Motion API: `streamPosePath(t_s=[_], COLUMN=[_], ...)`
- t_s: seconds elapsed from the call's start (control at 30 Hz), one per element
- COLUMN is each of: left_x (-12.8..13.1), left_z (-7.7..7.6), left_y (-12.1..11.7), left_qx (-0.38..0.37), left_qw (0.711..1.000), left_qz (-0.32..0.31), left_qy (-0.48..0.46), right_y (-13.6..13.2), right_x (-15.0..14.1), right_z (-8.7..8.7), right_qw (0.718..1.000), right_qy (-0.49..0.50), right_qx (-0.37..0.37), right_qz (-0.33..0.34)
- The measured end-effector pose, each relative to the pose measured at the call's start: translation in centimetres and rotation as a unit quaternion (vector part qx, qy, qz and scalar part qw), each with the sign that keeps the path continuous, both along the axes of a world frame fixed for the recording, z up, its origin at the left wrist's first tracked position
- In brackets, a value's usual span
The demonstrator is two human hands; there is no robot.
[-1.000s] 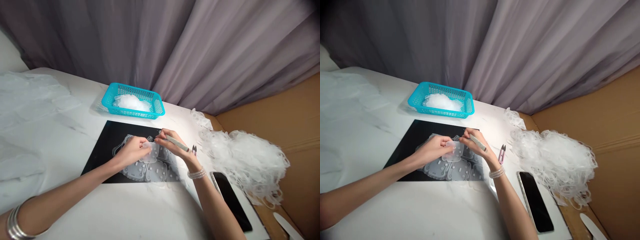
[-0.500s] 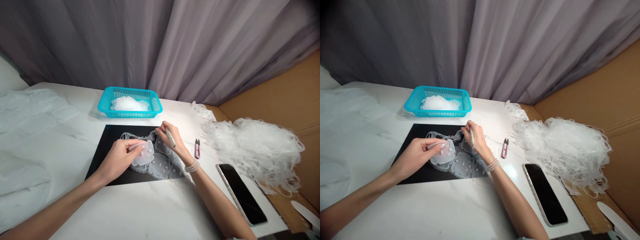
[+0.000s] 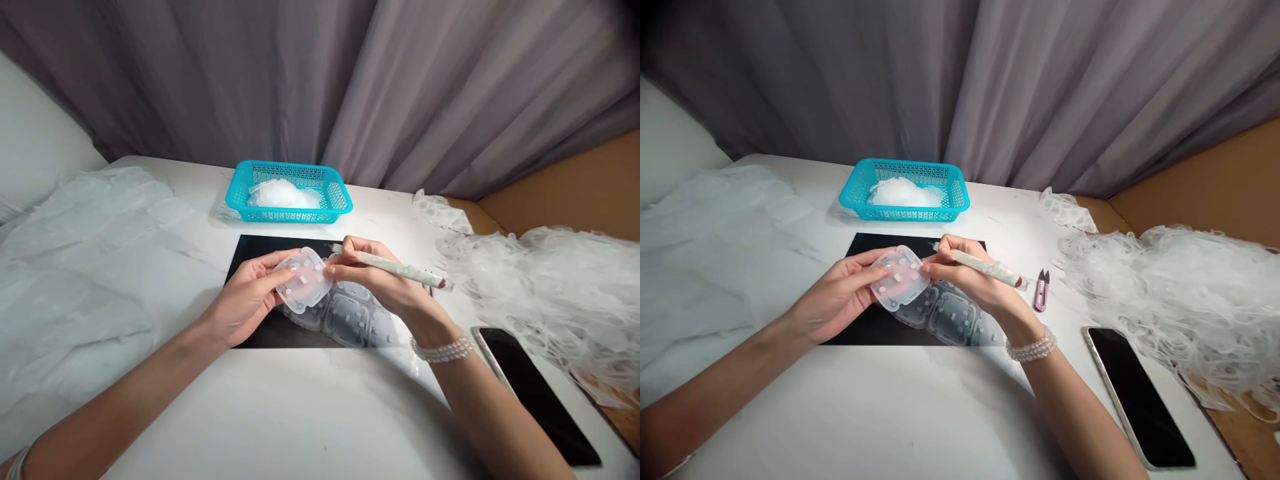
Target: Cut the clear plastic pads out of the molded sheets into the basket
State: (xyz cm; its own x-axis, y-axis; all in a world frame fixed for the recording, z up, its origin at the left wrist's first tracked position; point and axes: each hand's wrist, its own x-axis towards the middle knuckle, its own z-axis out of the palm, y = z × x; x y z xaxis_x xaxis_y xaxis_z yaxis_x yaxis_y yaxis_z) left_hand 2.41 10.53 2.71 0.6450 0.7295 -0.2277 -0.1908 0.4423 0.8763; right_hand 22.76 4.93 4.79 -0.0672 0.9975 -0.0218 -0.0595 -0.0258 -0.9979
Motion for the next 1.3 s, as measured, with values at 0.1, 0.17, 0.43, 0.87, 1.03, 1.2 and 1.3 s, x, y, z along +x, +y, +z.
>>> streamPosePath(t_s=[0.1, 0.17, 0.43, 0.87, 1.03, 1.2, 1.3], left_x=[0.0, 0.0, 0.1, 0.1, 0.2, 0.3, 0.3], left_z=[0.2, 0.2, -0.1, 0.3, 0.3, 0.0, 0.1], left_y=[0.1, 0.1, -0.8, -1.5, -1.7, -1.9, -1.7], left_qx=[-0.014, -0.023, -0.024, -0.040, -0.026, -0.006, -0.023], left_qw=[1.000, 0.999, 0.999, 0.998, 0.998, 0.999, 0.999], left_qz=[0.008, 0.009, -0.032, -0.006, -0.009, -0.024, -0.013], left_qy=[-0.014, -0.022, -0.030, -0.041, -0.049, -0.023, -0.023], right_y=[0.2, 0.2, -0.3, -0.5, -0.6, -0.6, -0.7], right_x=[0.2, 0.3, -1.5, -2.9, -3.0, -3.4, -3.4], right_z=[-0.2, -0.2, -0.1, -0.2, -0.2, -0.9, -1.0], right_qw=[1.000, 1.000, 0.997, 0.964, 0.977, 0.960, 0.962], right_qy=[0.019, 0.022, -0.011, -0.125, -0.121, -0.171, -0.173], right_qx=[0.000, -0.001, 0.058, 0.143, 0.114, 0.129, 0.142], right_qz=[-0.003, -0.003, -0.059, -0.186, -0.135, -0.180, -0.156])
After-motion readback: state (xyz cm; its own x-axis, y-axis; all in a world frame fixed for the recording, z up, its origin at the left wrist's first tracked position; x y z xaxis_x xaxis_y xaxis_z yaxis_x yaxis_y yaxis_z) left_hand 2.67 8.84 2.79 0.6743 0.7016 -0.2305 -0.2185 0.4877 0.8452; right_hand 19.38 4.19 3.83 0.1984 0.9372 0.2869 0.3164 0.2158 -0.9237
